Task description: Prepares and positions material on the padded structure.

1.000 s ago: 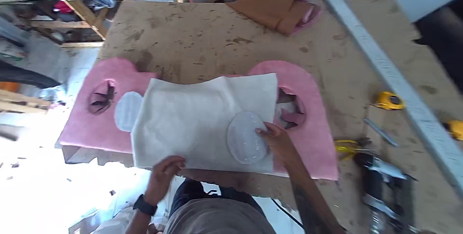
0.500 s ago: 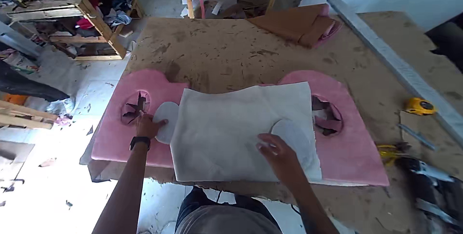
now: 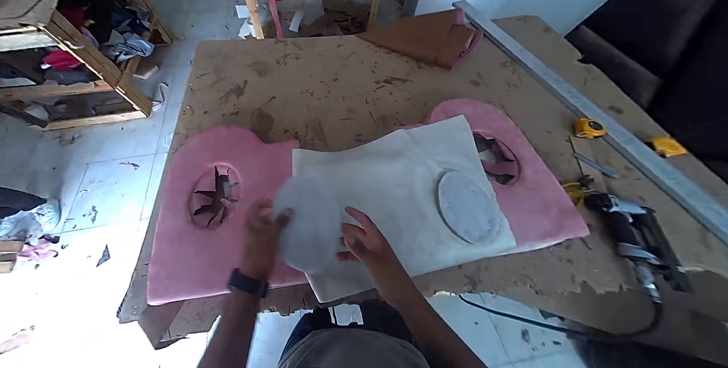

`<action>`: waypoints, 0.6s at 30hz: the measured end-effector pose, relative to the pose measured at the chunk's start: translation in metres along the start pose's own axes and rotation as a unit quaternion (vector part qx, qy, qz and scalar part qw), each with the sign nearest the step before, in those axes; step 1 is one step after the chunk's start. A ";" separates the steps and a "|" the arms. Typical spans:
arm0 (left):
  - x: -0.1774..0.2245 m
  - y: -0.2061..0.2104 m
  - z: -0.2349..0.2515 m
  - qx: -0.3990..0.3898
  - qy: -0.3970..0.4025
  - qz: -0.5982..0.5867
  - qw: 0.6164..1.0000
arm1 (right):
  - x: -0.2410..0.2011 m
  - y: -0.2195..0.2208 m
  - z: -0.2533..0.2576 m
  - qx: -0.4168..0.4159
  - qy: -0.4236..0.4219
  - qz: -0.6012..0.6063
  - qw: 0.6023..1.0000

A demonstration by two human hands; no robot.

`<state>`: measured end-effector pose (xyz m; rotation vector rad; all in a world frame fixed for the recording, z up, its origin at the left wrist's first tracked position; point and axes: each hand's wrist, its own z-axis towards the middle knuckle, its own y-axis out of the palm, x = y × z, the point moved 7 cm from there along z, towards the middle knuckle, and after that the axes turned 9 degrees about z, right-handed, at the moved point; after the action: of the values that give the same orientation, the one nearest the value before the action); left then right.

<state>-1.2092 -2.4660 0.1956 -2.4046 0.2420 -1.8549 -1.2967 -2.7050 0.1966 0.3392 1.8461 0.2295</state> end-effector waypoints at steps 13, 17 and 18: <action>-0.034 0.066 0.113 -0.118 -0.096 0.144 0.978 | 0.061 -0.094 0.012 0.167 -0.036 -0.023 0.985; -0.031 0.053 0.107 -0.090 -0.051 0.120 0.987 | 0.060 -0.096 0.014 0.172 -0.034 -0.018 0.984; -0.042 0.046 0.099 -0.095 -0.068 0.092 0.989 | 0.061 -0.096 0.015 0.170 -0.030 -0.018 0.985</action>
<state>-1.1266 -2.5059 0.1226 -2.5170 0.6325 -1.6501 -1.3100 -2.7739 0.1062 0.5423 1.8276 -0.1227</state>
